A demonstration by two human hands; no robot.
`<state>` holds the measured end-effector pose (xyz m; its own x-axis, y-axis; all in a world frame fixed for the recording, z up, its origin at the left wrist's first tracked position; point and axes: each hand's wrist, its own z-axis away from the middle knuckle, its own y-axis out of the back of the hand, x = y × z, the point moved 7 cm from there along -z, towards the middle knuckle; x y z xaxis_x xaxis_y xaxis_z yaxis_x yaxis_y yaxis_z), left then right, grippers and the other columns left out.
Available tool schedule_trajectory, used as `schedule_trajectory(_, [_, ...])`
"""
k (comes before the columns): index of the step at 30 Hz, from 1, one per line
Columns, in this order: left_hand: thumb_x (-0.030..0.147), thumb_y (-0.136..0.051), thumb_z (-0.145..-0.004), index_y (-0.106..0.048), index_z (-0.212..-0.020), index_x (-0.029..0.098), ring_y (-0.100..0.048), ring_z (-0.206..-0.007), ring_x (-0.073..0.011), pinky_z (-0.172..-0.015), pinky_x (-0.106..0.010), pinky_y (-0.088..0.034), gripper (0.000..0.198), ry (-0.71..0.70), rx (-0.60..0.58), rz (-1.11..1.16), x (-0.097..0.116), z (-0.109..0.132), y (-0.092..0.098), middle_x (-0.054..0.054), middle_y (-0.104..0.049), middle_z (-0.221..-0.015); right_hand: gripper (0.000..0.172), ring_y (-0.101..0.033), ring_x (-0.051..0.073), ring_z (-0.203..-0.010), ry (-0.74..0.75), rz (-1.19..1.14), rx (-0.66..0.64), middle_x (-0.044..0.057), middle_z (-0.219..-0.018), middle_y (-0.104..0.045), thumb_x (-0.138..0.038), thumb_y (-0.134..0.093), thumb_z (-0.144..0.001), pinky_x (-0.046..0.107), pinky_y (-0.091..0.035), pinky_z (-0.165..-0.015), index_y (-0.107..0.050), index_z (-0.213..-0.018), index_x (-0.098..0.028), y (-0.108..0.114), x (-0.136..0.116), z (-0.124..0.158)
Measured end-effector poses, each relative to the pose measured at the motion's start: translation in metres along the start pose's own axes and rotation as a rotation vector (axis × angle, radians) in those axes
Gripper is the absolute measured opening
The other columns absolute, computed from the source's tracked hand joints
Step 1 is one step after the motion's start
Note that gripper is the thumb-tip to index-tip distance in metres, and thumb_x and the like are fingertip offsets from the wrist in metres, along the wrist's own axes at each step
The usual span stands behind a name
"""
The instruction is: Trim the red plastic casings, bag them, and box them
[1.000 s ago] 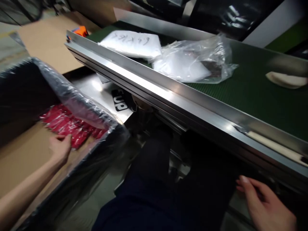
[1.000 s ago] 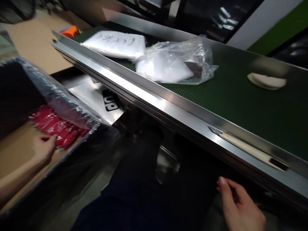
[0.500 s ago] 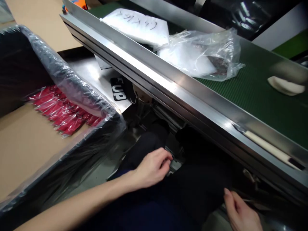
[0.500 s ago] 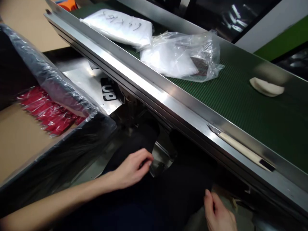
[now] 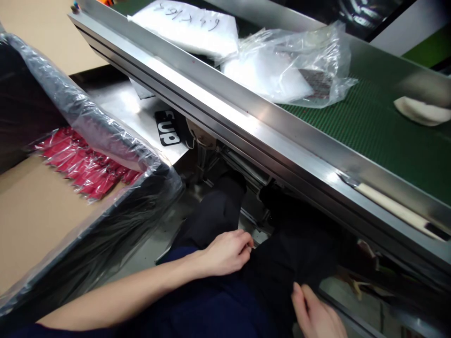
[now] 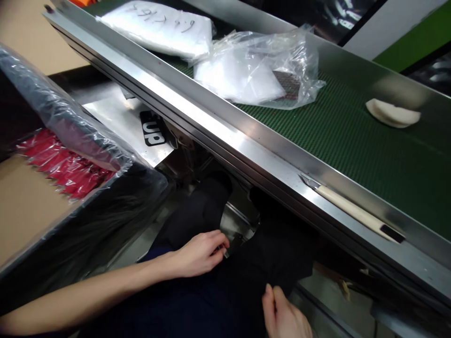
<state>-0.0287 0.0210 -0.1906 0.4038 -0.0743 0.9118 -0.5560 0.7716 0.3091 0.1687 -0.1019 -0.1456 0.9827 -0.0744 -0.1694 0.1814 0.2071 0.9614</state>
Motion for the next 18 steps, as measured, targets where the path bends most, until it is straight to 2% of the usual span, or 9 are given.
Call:
schedule_trajectory(3, [0.016, -0.050, -0.089, -0.059, -0.097, 0.016, -0.059, -0.079, -0.0163, -0.073, -0.031, -0.050, 0.012, 0.042, 0.005, -0.004, -0.012, -0.005, -0.002, -0.004, -0.062, -0.092, 0.043, -0.049, 0.014, -0.030, 0.017, 0.042, 0.093, -0.003, -0.041, -0.050, -0.044, -0.033, -0.099, 0.029, -0.021, -0.035, -0.047, -0.064, -0.023, 0.007, -0.008, -0.016])
schedule_trajectory(6, [0.016, -0.051, -0.091, -0.059, -0.097, 0.015, -0.059, -0.082, -0.0166, -0.077, -0.034, -0.052, 0.011, 0.068, 0.021, -0.004, -0.019, -0.005, -0.003, -0.004, -0.062, -0.094, 0.046, -0.046, 0.011, -0.030, 0.035, 0.028, 0.150, -0.005, -0.042, -0.047, -0.046, -0.032, -0.100, 0.026, -0.025, -0.037, -0.045, -0.062, -0.023, 0.018, -0.014, -0.019])
schedule_trajectory(12, [0.018, -0.052, -0.092, -0.060, -0.095, 0.015, -0.060, -0.082, -0.0169, -0.079, -0.036, -0.052, 0.009, 0.091, 0.017, -0.026, -0.021, -0.009, -0.005, -0.004, -0.062, -0.093, 0.047, -0.040, 0.007, -0.032, 0.029, -0.059, 0.205, -0.008, -0.042, -0.038, -0.045, -0.032, -0.101, 0.018, -0.032, -0.039, -0.041, -0.060, -0.023, 0.029, -0.015, -0.008])
schedule_trajectory(18, [0.020, -0.051, -0.092, -0.060, -0.095, 0.015, -0.060, -0.085, -0.0179, -0.081, -0.037, -0.051, 0.011, 0.107, 0.016, -0.049, -0.022, -0.015, -0.006, -0.005, -0.063, -0.094, 0.043, -0.040, 0.006, -0.034, -0.010, -0.082, 0.292, -0.007, -0.045, -0.041, -0.039, -0.039, -0.099, 0.018, -0.030, -0.040, -0.042, -0.060, -0.022, 0.030, -0.023, -0.012])
